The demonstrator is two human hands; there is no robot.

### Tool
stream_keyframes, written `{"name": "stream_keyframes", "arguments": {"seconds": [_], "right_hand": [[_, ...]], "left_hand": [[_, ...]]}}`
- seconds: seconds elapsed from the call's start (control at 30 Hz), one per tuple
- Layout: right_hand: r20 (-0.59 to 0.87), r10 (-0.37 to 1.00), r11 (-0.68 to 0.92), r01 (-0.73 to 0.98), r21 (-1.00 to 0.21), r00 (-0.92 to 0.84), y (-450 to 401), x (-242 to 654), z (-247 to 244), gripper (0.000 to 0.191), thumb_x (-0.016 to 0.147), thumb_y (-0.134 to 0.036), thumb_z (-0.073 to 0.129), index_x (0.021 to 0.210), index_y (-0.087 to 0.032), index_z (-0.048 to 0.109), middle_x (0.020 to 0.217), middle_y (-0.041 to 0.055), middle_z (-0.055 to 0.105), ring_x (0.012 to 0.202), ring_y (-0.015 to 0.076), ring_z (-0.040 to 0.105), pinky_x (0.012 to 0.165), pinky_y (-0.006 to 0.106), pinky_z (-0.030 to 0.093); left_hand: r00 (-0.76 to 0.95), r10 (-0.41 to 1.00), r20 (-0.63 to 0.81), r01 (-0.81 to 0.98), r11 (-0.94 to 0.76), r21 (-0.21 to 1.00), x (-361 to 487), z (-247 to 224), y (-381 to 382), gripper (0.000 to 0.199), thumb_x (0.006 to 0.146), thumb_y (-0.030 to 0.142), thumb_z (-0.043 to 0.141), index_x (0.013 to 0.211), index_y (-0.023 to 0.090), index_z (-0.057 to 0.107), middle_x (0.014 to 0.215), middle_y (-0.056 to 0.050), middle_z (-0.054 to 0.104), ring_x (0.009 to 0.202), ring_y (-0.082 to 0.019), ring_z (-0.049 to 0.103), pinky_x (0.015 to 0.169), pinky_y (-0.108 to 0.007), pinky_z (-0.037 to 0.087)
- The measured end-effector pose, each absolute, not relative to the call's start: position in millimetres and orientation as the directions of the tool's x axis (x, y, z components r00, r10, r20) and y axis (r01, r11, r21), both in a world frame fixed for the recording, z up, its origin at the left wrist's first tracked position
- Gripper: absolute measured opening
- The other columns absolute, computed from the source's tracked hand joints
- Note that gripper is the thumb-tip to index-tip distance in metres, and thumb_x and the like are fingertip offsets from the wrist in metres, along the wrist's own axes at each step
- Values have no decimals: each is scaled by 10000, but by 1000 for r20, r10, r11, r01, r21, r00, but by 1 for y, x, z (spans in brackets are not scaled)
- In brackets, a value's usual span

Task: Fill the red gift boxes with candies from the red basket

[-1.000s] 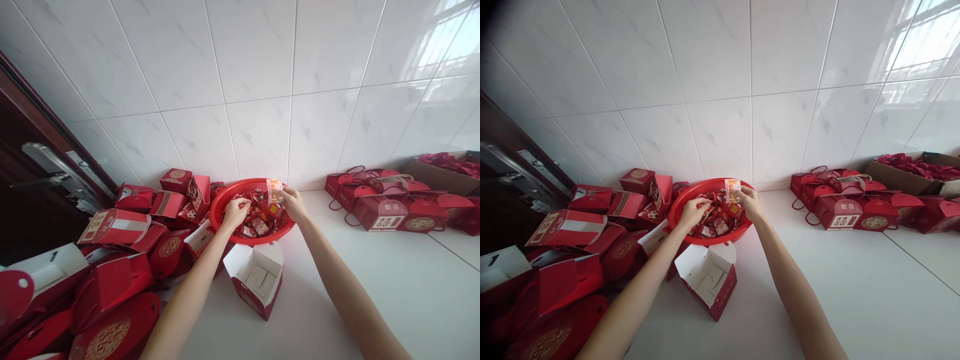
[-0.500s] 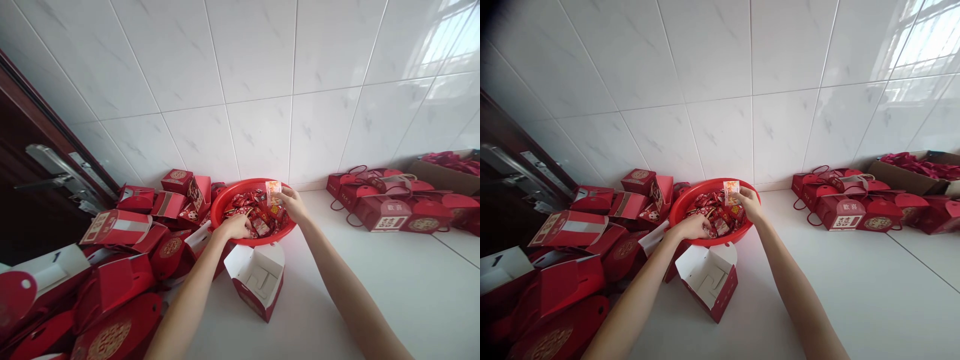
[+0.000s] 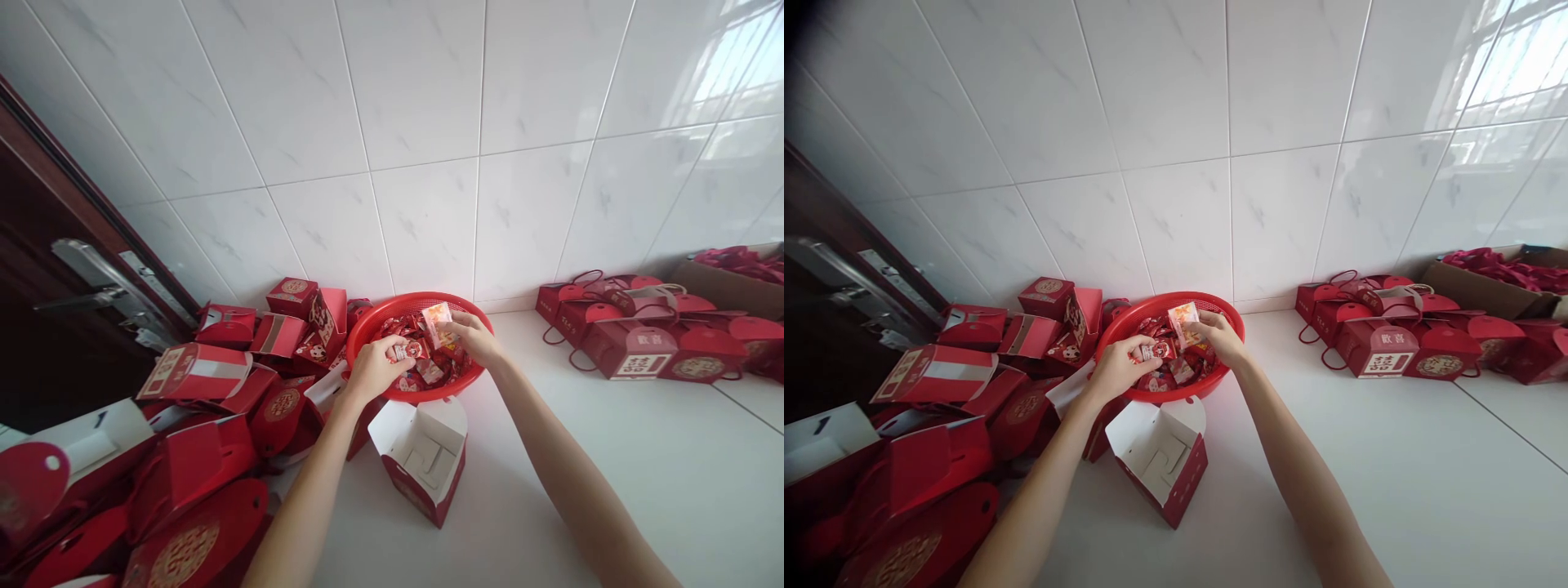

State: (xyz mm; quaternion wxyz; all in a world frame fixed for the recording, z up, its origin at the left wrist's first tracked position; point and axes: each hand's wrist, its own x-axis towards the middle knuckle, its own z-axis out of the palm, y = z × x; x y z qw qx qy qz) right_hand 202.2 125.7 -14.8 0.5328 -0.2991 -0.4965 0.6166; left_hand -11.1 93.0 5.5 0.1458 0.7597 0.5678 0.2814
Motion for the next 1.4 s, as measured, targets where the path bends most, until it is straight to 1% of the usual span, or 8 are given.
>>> {"name": "stream_keyframes", "arguments": {"seconds": [0.17, 0.33, 0.53, 0.67, 0.8, 1.1, 1.23, 1.4], "right_hand": [[146, 917, 19, -324, -946, -372, 117, 190, -10, 313, 648, -361, 833, 909, -218, 736, 887, 22, 759, 786, 198, 701, 719, 315, 573], [163, 939, 45, -362, -931, -304, 116, 183, -13, 282, 636, -363, 840, 808, -212, 676, 779, 0, 723, 686, 179, 674, 628, 298, 547], [169, 959, 61, -420, -905, -226, 118, 182, -16, 298, 638, -376, 842, 806, -217, 653, 823, 8, 734, 731, 196, 686, 663, 315, 553], [155, 966, 62, -396, -916, -208, 118, 182, -19, 276, 645, -375, 826, 801, -227, 653, 817, 1, 730, 732, 200, 681, 676, 323, 547], [135, 975, 63, -367, -928, -176, 119, 181, -21, 255, 644, -377, 806, 771, -231, 641, 793, -4, 725, 717, 194, 672, 664, 315, 537], [114, 980, 51, -348, -936, -163, 119, 181, -21, 234, 627, -354, 789, 725, -226, 619, 745, -20, 705, 665, 166, 647, 596, 274, 502], [113, 982, 54, -351, -935, -150, 119, 182, -21, 245, 615, -346, 794, 708, -220, 605, 732, -22, 697, 649, 156, 636, 589, 270, 490], [106, 982, 43, -366, -929, -154, 118, 183, -16, 294, 597, -373, 816, 718, -218, 599, 711, -8, 694, 634, 173, 641, 588, 296, 503]], "left_hand": [[110, 924, 365, 697, -334, 635, -4, 4, 90, 263, 756, 322, 715, 986, 196, 703, 623, 41, 630, 613, -145, 597, 641, -241, 472], [103, 930, 353, 555, -348, 756, -3, 2, 90, 289, 739, 422, 720, 907, 189, 692, 619, 37, 610, 630, -150, 596, 656, -251, 486], [-39, 951, 308, 397, -268, 878, -20, 3, 101, 374, 878, 474, 533, 894, 163, 740, 924, -81, 759, 939, -220, 685, 829, -293, 524], [-54, 962, 267, 558, -193, 807, -36, 3, 111, 351, 896, 377, 513, 1018, 143, 745, 942, -85, 770, 959, -228, 699, 817, -294, 538], [11, 981, 192, 704, -144, 695, -43, 1, 117, 223, 828, 223, 604, 979, 164, 758, 876, -74, 779, 855, -230, 718, 804, -312, 540], [85, 996, 37, 906, -93, 413, -21, -5, 121, 292, 658, 94, 760, 936, 182, 759, 990, -142, 783, 1049, -333, 708, 893, -367, 514], [96, 995, 17, 911, -95, 401, -17, -2, 118, 374, 619, 97, 795, 981, 181, 755, 1045, -153, 777, 1078, -349, 701, 895, -380, 526], [126, 987, 96, 853, -157, 497, -23, 10, 104, 438, 735, 132, 742, 1171, 165, 710, 1238, -141, 720, 1165, -286, 668, 1018, -361, 493]]}}
